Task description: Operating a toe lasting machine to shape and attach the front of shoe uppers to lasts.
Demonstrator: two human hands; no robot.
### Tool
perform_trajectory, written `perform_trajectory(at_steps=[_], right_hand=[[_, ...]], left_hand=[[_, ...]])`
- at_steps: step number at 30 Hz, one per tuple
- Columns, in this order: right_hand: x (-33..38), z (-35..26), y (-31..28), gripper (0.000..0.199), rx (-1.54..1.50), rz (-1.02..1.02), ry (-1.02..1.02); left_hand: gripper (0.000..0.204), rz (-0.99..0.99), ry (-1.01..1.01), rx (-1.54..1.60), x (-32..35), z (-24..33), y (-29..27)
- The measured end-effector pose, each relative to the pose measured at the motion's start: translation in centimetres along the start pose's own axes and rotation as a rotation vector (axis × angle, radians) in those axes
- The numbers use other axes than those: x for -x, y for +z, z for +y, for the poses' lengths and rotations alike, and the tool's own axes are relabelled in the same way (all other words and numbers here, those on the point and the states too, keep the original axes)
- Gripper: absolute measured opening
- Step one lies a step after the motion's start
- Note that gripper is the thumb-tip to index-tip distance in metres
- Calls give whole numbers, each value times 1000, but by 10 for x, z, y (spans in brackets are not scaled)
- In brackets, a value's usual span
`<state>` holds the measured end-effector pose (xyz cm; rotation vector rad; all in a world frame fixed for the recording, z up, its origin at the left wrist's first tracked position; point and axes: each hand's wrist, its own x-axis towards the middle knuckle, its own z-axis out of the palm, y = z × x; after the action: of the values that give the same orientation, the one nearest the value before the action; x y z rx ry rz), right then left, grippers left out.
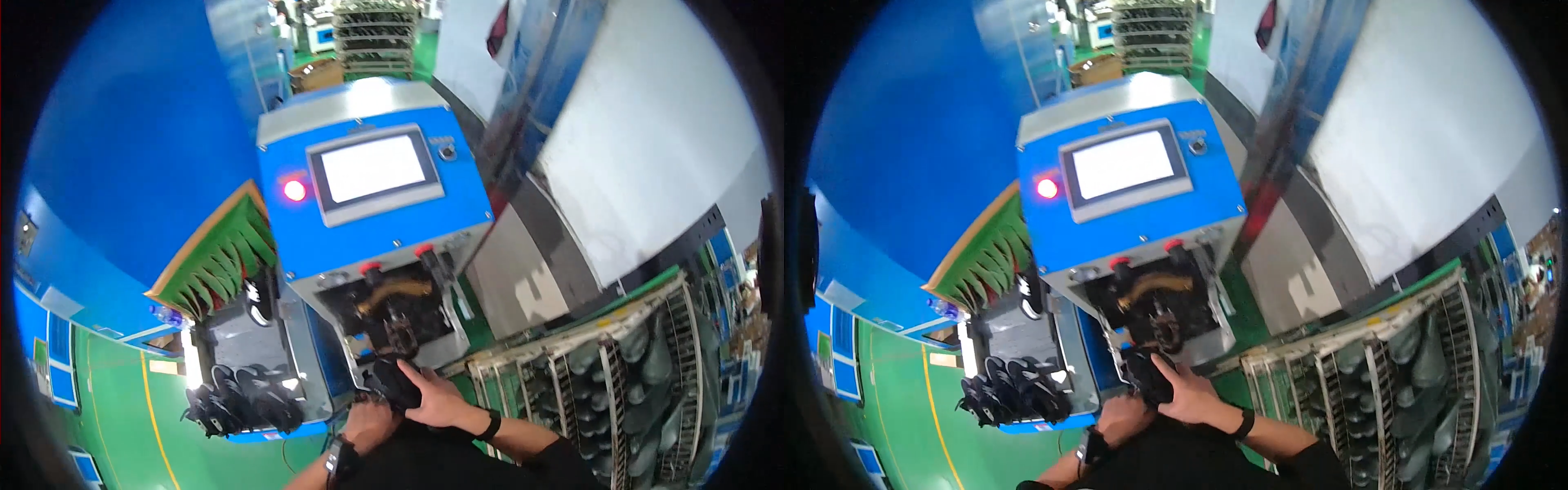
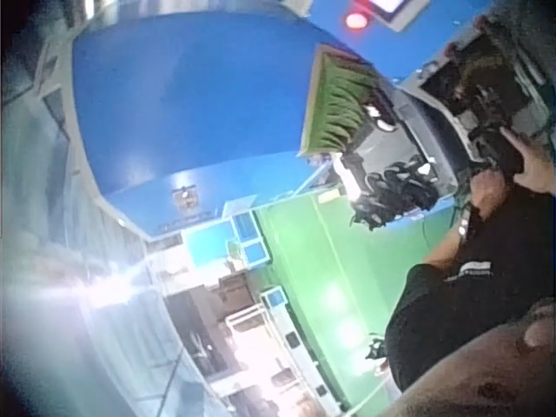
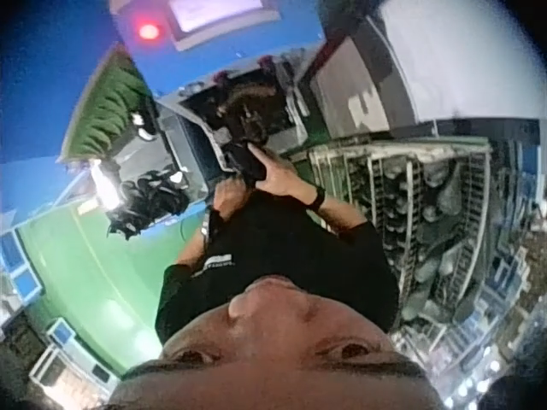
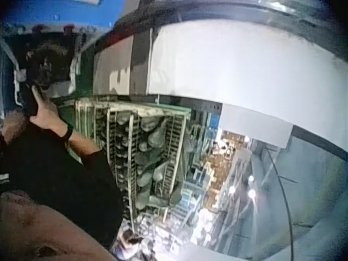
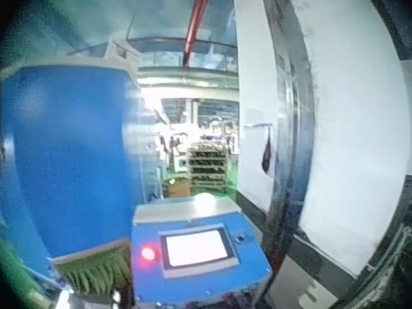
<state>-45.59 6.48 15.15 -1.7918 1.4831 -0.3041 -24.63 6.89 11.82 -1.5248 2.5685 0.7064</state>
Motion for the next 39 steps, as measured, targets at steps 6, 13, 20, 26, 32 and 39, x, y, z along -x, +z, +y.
perform_trajectory(at_steps=[6,13,20,26,32,39], right_hand=[[21,68,-6,110,-469,92,4],[16,68,-40,81,-1205,243,164],[-45,34,-47,97,-538,443,142],[-93,16,-40,102,1,477,182],[-120,-5,-21,102,235,381,192],[-129,2,12,100,366,579,106]], left_hand=[[24,-116,568,560,-10,-5,-11],[27,212,170,659,26,6,-22],[40,23,-312,861,3,-41,8],[42,33,-276,847,7,-78,36],[43,-58,-350,925,-6,-89,62],[42,-13,-349,924,-13,-99,57]])
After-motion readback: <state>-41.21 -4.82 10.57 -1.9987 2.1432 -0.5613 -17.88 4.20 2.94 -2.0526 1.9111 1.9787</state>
